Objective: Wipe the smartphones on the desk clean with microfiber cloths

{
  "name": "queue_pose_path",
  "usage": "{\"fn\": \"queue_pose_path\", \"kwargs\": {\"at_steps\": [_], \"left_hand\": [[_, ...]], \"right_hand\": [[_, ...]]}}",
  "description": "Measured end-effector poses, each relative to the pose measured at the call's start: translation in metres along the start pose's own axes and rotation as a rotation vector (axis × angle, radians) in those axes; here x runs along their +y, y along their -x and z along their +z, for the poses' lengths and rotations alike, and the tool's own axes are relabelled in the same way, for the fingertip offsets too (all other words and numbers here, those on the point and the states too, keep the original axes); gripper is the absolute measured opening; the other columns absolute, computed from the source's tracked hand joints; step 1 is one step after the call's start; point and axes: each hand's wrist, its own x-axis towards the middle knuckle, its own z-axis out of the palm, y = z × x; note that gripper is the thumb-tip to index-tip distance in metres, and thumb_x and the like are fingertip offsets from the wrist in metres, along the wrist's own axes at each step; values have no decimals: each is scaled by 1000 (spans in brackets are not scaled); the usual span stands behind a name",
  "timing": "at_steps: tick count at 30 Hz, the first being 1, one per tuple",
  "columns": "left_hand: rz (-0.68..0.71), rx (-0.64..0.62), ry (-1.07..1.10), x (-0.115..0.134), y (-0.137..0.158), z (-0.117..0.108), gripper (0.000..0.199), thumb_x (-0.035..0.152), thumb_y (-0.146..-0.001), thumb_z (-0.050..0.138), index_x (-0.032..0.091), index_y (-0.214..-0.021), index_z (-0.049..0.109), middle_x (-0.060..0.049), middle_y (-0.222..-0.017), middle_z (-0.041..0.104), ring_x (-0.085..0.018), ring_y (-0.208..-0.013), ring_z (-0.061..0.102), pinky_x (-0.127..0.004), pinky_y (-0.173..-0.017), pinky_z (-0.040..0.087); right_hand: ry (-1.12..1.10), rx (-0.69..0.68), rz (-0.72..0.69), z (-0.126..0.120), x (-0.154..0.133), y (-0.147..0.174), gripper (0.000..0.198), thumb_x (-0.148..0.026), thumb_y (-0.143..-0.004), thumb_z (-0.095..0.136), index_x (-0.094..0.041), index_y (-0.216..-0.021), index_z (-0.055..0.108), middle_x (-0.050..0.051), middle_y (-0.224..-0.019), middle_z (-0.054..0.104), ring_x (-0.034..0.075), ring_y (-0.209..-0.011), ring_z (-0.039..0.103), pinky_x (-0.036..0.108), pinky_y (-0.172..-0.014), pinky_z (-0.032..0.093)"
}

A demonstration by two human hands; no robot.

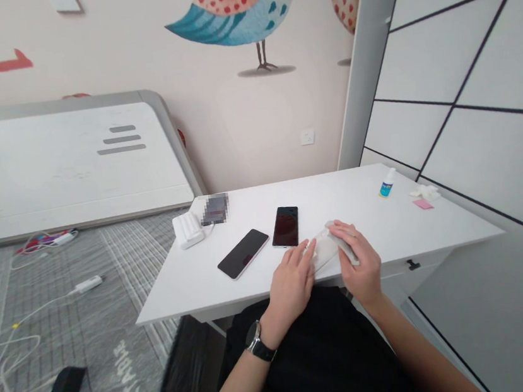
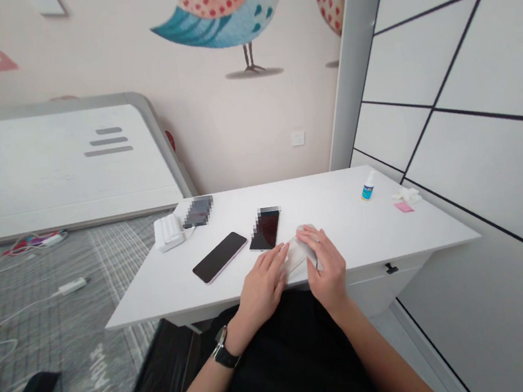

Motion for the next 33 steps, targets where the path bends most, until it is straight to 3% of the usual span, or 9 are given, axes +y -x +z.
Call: {"fn": "queue_pose_path", "kwargs": {"at_steps": [4, 7, 9, 12, 16, 20, 25, 28, 33], "left_hand": [[21, -70, -127, 5, 0, 0, 81, 61, -87, 70, 17, -150, 45, -16, -148, 55, -36, -131, 51, -51, -112, 46], [6, -78, -160, 8, 0, -2, 88, 70, -84, 67, 15, -149, 46, -19, -147, 52, -37, -132, 48, -53, -111, 44], [-26, -75, -161, 9, 0, -3, 83, 65, -90, 63, 14, -152, 41, -19, -141, 55, -36, -127, 50, -52, -108, 45], [-58, -54, -151, 9, 0, -2, 86, 50, -95, 60, 12, -161, 22, -18, -133, 57, -35, -121, 51, -51, -103, 46], [-107, -32, -132, 7, 0, 1, 97, 26, -91, 55, 11, -164, -7, -17, -127, 60, -32, -113, 54, -46, -98, 47], [-147, -18, -128, 8, 0, 2, 103, 21, -88, 55, 10, -162, -16, -18, -126, 61, -32, -112, 56, -44, -94, 48], [-144, -27, -33, 12, -3, -4, 114, 47, -87, 70, 14, -163, -8, -18, -137, 58, -34, -121, 53, -50, -103, 46], [-138, -61, -12, 12, -4, -7, 110, 43, -88, 70, 14, -163, -5, -19, -141, 56, -34, -123, 51, -51, -105, 46], [-116, -68, 21, 6, -3, -6, 104, 26, -88, 63, 14, -163, -9, -17, -135, 59, -33, -117, 52, -48, -102, 48]], "right_hand": [[190, -195, 131, -11, 42, 9, 51, -5, -91, 38, -22, -133, 63, 10, -131, 69, 24, -127, 63, 50, -112, 51], [318, -359, 170, -12, 59, 14, 46, -11, -96, 40, -20, -135, 62, 11, -128, 71, 25, -121, 66, 50, -107, 54], [355, -402, 165, -9, 55, 16, 40, -20, -100, 46, -18, -138, 60, 12, -132, 70, 30, -129, 62, 60, -113, 46], [362, -518, 82, 0, 31, 19, 45, -29, -102, 50, -16, -145, 55, 15, -147, 60, 35, -145, 47, 69, -120, 32], [159, -699, -103, 3, -9, 28, 51, -25, -101, 49, -17, -152, 48, 13, -155, 52, 27, -147, 45, 59, -121, 38], [35, -698, -182, -19, -6, 39, 46, -20, -102, 48, -24, -148, 54, 7, -145, 63, 21, -139, 55, 49, -118, 46], [310, -611, -30, -44, 40, 38, 51, -34, -105, 49, -23, -154, 46, 11, -154, 53, 29, -144, 49, 58, -118, 43], [395, -603, 42, -31, 43, 33, 58, -45, -105, 49, -16, -156, 43, 16, -157, 48, 35, -148, 43, 65, -118, 38], [237, -694, -26, 6, -4, 31, 55, -39, -106, 45, -11, -153, 45, 17, -158, 47, 30, -144, 49, 55, -120, 42]]}}
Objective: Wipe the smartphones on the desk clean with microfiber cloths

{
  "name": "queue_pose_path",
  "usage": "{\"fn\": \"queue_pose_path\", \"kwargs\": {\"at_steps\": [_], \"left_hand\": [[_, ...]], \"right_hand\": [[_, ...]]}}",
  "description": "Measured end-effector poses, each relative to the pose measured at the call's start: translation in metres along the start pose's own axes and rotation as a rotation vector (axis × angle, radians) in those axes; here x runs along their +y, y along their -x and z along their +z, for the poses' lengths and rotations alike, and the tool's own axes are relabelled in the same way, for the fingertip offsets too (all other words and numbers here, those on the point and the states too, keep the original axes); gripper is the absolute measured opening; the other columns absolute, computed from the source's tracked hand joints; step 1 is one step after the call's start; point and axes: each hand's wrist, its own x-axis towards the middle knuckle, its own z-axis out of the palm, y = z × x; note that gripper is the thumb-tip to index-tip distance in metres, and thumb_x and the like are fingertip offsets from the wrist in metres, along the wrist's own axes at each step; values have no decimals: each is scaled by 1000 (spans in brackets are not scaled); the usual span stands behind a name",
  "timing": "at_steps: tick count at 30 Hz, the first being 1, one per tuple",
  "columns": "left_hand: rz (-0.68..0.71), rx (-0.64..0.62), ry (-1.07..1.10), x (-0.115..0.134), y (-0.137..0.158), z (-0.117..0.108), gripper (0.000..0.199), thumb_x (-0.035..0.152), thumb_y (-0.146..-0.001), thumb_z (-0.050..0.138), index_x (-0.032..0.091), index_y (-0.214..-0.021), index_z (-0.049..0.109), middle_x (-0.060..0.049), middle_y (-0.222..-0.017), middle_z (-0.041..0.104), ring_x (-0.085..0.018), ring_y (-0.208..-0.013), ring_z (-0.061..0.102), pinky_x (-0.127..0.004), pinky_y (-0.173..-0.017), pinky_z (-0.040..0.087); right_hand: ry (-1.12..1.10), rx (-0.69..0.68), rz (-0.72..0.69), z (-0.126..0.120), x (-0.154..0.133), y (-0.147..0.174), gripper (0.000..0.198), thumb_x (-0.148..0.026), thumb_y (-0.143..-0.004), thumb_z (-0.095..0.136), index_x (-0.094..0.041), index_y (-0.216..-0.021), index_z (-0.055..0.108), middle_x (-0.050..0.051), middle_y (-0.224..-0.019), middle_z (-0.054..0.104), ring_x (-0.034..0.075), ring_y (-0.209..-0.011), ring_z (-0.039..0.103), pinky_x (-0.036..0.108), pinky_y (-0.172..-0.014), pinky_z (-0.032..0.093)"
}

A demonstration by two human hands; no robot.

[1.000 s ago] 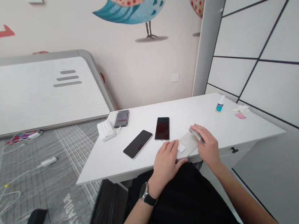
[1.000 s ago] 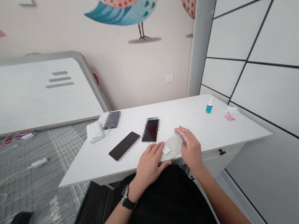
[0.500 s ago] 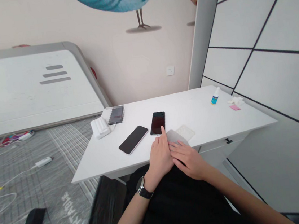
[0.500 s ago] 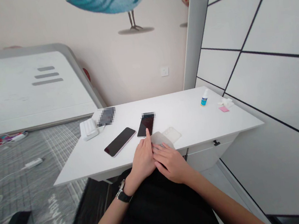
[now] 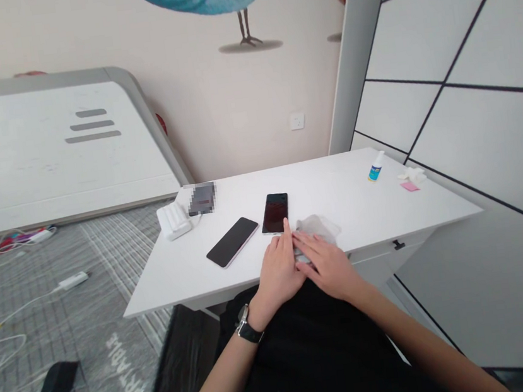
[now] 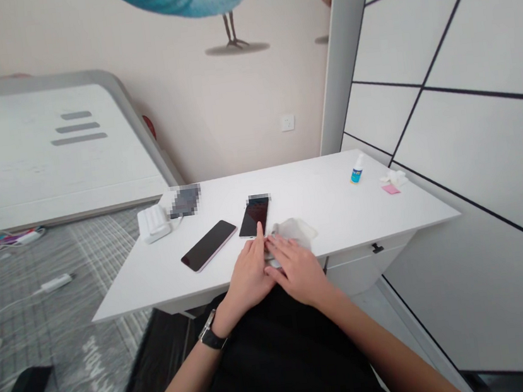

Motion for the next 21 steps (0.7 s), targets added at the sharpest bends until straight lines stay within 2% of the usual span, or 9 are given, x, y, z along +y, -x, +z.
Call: {"fn": "queue_pose_path", "kwargs": {"at_steps": [2, 5, 8, 11, 16, 19, 21], "left_hand": [[-11, 12, 11, -2, 0, 2, 106, 21, -87, 62, 15, -163, -12, -16, -134, 60, -32, -114, 54, -47, -99, 50], [-37, 51, 29, -1, 0, 3, 112, 24, -86, 68, 18, -163, -14, -16, -136, 59, -31, -116, 55, -46, -100, 50], [-59, 53, 40, 2, -1, 2, 122, 36, -83, 78, 20, -163, -14, -14, -132, 61, -32, -118, 55, -48, -102, 50], [-74, 41, 56, 4, -1, 1, 130, 39, -79, 84, 23, -162, -15, -12, -132, 62, -32, -119, 56, -48, -104, 49], [-63, 66, 73, 2, -2, 1, 124, 35, -83, 79, 21, -163, -14, -11, -130, 63, -31, -118, 55, -47, -104, 49], [-45, 78, 54, 1, -2, 2, 116, 29, -84, 72, 18, -163, -12, -12, -130, 62, -31, -118, 52, -47, -104, 49], [-23, 54, 53, 0, -1, 1, 116, 24, -82, 70, 17, -164, -12, -13, -131, 61, -30, -119, 51, -46, -104, 49]], "right_hand": [[-54, -35, -92, -1, -13, 1, 55, -36, -106, 45, -10, -154, 43, 17, -159, 45, 27, -143, 51, 49, -119, 44], [-56, -68, -138, -9, -4, 8, 57, -34, -106, 45, -15, -159, 35, 14, -159, 46, 23, -144, 49, 47, -119, 45], [56, -79, -25, -17, 25, 13, 53, -37, -107, 44, -21, -157, 40, 9, -158, 49, 27, -149, 43, 55, -121, 39], [159, -65, 119, -15, 42, 9, 50, -38, -108, 39, -20, -153, 47, 10, -159, 48, 31, -152, 37, 61, -121, 34], [116, 10, 172, 3, 21, -4, 62, -46, -106, 43, -12, -157, 39, 14, -161, 44, 33, -153, 34, 61, -123, 30], [66, 71, 122, 10, 6, -8, 50, -29, -105, 39, -18, -154, 44, 9, -163, 41, 30, -156, 29, 62, -125, 25], [-3, 86, 19, 13, 0, -8, 51, -15, -101, 35, -19, -148, 53, 7, -162, 44, 25, -154, 33, 56, -126, 28]]}}
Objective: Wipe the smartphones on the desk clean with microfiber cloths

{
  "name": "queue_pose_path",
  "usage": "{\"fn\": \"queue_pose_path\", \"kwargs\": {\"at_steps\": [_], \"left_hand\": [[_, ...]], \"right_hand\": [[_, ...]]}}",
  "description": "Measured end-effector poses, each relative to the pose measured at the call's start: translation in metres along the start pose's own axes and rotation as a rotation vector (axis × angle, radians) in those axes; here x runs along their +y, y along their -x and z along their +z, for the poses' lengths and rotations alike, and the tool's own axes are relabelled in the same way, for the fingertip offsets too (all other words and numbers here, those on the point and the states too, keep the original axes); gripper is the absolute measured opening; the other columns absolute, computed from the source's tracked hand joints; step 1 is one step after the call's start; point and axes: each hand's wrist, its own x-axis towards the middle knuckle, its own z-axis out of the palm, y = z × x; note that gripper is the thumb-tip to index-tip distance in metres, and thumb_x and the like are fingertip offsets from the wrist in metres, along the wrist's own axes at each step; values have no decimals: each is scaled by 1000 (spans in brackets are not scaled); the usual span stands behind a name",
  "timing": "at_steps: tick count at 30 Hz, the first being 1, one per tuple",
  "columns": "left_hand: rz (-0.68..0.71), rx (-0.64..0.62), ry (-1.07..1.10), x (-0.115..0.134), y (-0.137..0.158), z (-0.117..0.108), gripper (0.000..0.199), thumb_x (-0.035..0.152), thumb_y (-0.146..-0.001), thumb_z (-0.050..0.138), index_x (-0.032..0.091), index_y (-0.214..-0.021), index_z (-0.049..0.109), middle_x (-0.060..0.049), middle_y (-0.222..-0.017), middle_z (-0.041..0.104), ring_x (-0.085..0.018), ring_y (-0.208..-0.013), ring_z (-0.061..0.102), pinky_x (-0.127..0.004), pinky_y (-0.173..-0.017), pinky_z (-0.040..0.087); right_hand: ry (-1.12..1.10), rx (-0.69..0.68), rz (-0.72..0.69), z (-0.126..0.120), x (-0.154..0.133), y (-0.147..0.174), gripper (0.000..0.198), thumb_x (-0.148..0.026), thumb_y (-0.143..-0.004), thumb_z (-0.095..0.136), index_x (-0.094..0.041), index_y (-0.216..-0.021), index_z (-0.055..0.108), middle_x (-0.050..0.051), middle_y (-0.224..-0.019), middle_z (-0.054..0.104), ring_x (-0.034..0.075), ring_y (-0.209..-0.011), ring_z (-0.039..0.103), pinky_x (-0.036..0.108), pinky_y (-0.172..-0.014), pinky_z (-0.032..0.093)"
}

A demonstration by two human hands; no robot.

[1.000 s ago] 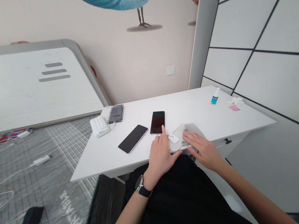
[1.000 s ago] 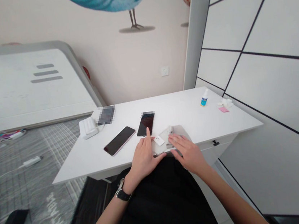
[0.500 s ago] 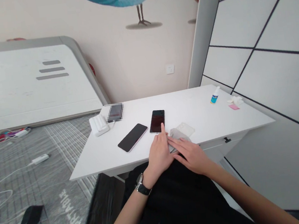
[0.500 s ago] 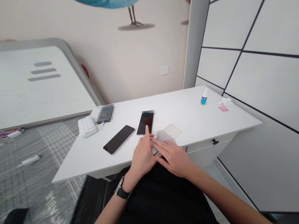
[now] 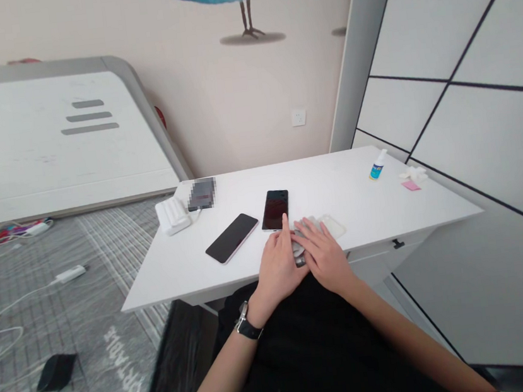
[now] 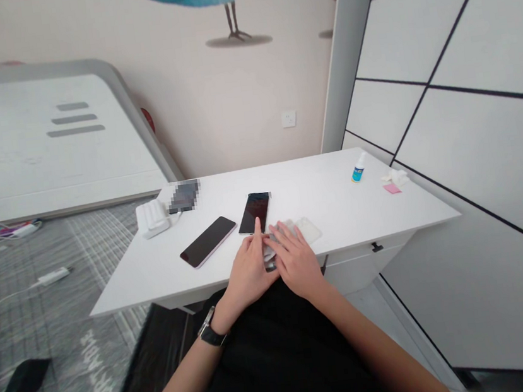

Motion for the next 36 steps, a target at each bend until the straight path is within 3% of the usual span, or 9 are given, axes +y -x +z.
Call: {"fn": "queue_pose_path", "kwargs": {"at_steps": [3, 7, 13, 16, 21, 26, 29, 33, 36], "left_hand": [[4, -45, 6, -1, 2, -2, 117, 18, -78, 69, 18, -164, -12, -13, -132, 61, -30, -117, 52, -45, -104, 49], [1, -43, 2, -1, 2, -3, 118, 25, -82, 72, 21, -163, -13, -11, -135, 61, -30, -116, 54, -46, -102, 48], [-30, -38, -26, 2, 0, -3, 129, 40, -79, 84, 24, -163, -13, -10, -136, 63, -33, -117, 54, -49, -101, 48], [-26, -36, -37, 2, 0, -2, 123, 37, -82, 80, 23, -163, -12, -10, -135, 63, -32, -117, 54, -47, -102, 48], [-31, -12, -73, 0, 0, 2, 109, 20, -86, 66, 22, -163, -11, -12, -131, 60, -29, -115, 55, -43, -99, 50], [-23, -3, -74, 2, 0, 1, 116, 34, -86, 73, 21, -162, -14, -12, -129, 60, -31, -114, 53, -46, -100, 49], [-26, 3, -85, 3, 0, 0, 118, 37, -86, 74, 21, -162, -14, -12, -127, 60, -31, -114, 53, -46, -100, 49], [-13, -19, -130, 1, 0, 1, 110, 21, -85, 64, 17, -162, -14, -13, -125, 59, -30, -111, 52, -44, -98, 49], [-15, -35, -177, 1, 0, 2, 108, 13, -82, 58, 16, -162, -15, -13, -122, 59, -31, -109, 52, -44, -96, 49]], "right_hand": [[-121, 15, -144, -1, -2, 7, 51, -9, -96, 36, -16, -140, 60, 8, -152, 57, 18, -143, 50, 42, -122, 40], [-62, -39, -202, -15, 15, 25, 46, -19, -102, 42, -17, -146, 55, 8, -151, 57, 19, -142, 51, 42, -121, 41], [250, -26, 141, -30, 53, 29, 59, -55, -103, 47, -21, -150, 53, 15, -162, 41, 36, -148, 42, 61, -120, 35], [234, -71, 145, -18, 31, 19, 74, -62, -101, 46, -12, -155, 43, 20, -162, 39, 37, -151, 36, 61, -123, 30], [-37, -144, -68, -8, -16, 13, 83, -62, -101, 43, -8, -161, 23, 20, -162, 40, 29, -152, 36, 50, -126, 32], [10, -210, 17, -26, 17, 10, 66, -60, -103, 43, -20, -156, 39, 9, -160, 46, 26, -148, 43, 54, -124, 34], [136, -168, 123, -24, 25, 9, 70, -62, -103, 42, -16, -154, 43, 11, -163, 41, 32, -151, 37, 61, -123, 32], [70, -186, -38, -13, 1, 16, 82, -71, -97, 46, -12, -154, 44, 16, -164, 37, 33, -153, 34, 61, -125, 27], [6, -232, -120, -17, -6, 18, 77, -72, -97, 45, -17, -151, 49, 14, -163, 39, 30, -152, 37, 58, -125, 28]]}}
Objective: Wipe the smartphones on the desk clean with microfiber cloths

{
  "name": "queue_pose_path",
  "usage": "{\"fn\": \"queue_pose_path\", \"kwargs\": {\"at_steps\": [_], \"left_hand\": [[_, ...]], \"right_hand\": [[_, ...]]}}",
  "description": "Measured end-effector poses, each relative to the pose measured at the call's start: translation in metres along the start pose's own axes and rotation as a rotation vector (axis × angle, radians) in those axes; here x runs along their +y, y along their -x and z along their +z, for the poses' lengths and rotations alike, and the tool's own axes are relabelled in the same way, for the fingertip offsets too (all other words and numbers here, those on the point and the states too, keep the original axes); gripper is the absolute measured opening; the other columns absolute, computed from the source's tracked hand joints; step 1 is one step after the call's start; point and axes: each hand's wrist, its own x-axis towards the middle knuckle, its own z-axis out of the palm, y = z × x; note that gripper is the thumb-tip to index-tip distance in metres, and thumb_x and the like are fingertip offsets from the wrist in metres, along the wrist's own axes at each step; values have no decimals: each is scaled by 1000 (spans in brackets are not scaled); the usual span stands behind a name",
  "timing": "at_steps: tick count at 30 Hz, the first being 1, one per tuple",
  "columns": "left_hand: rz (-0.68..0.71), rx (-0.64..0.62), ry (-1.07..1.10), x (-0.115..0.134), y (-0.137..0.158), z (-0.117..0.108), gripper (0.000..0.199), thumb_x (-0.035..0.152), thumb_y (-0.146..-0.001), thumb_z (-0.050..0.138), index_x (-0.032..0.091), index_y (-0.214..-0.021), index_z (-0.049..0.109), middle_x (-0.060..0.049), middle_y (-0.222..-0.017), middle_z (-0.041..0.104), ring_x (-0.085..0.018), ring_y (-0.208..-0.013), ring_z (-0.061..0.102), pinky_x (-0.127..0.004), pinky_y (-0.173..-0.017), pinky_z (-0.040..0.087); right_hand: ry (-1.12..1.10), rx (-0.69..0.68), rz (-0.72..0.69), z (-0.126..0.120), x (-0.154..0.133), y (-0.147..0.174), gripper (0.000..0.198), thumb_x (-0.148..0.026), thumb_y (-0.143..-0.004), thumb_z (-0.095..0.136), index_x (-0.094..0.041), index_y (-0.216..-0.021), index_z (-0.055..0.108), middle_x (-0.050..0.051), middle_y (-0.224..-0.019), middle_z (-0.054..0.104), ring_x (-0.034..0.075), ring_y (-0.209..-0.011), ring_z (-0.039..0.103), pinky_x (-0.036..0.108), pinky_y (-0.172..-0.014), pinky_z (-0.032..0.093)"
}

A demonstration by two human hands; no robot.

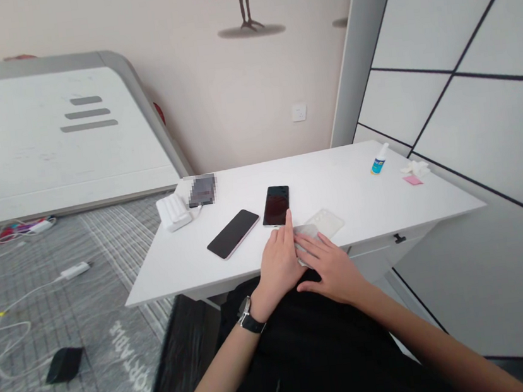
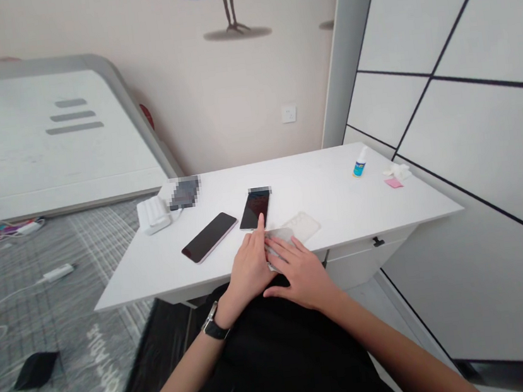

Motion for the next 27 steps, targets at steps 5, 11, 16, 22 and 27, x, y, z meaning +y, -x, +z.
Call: {"fn": "queue_pose_path", "kwargs": {"at_steps": [5, 11, 16, 22, 27], "left_hand": [[4, -23, -51, 1, -1, 1, 113, 19, -82, 63, 16, -162, -16, -15, -127, 58, -32, -110, 53, -44, -96, 47], [-16, -12, -24, 1, -1, 1, 107, 21, -86, 63, 17, -163, -10, -14, -127, 60, -31, -113, 54, -43, -97, 47], [-1, 20, 42, 3, -1, 0, 113, 46, -89, 71, 19, -163, -11, -13, -131, 60, -32, -118, 54, -46, -102, 47], [-2, 3, -13, 4, -1, -1, 105, 32, -90, 66, 18, -163, -8, -13, -128, 59, -31, -114, 54, -45, -100, 48], [-2, -3, -18, 3, 0, -2, 105, 22, -88, 64, 16, -163, -8, -13, -126, 61, -31, -112, 54, -44, -97, 49]], "right_hand": [[-25, -54, 41, -16, 13, -4, 62, -65, -102, 39, -28, -150, 51, 7, -163, 40, 29, -151, 39, 63, -123, 29], [79, -30, 71, -9, 17, 4, 72, -69, -99, 40, -27, -158, 39, 9, -165, 37, 29, -151, 39, 63, -124, 27], [213, 47, 254, -15, 52, 12, 68, -65, -104, 31, -22, -156, 43, 12, -161, 44, 32, -148, 43, 69, -122, 23], [187, 64, 126, -2, 22, 1, 91, -74, -96, 44, -3, -153, 43, 23, -160, 40, 38, -152, 34, 63, -125, 25], [112, -22, -21, -3, 27, 3, 85, -73, -98, 40, -13, -158, 38, 15, -162, 41, 29, -151, 38, 56, -125, 29]]}}
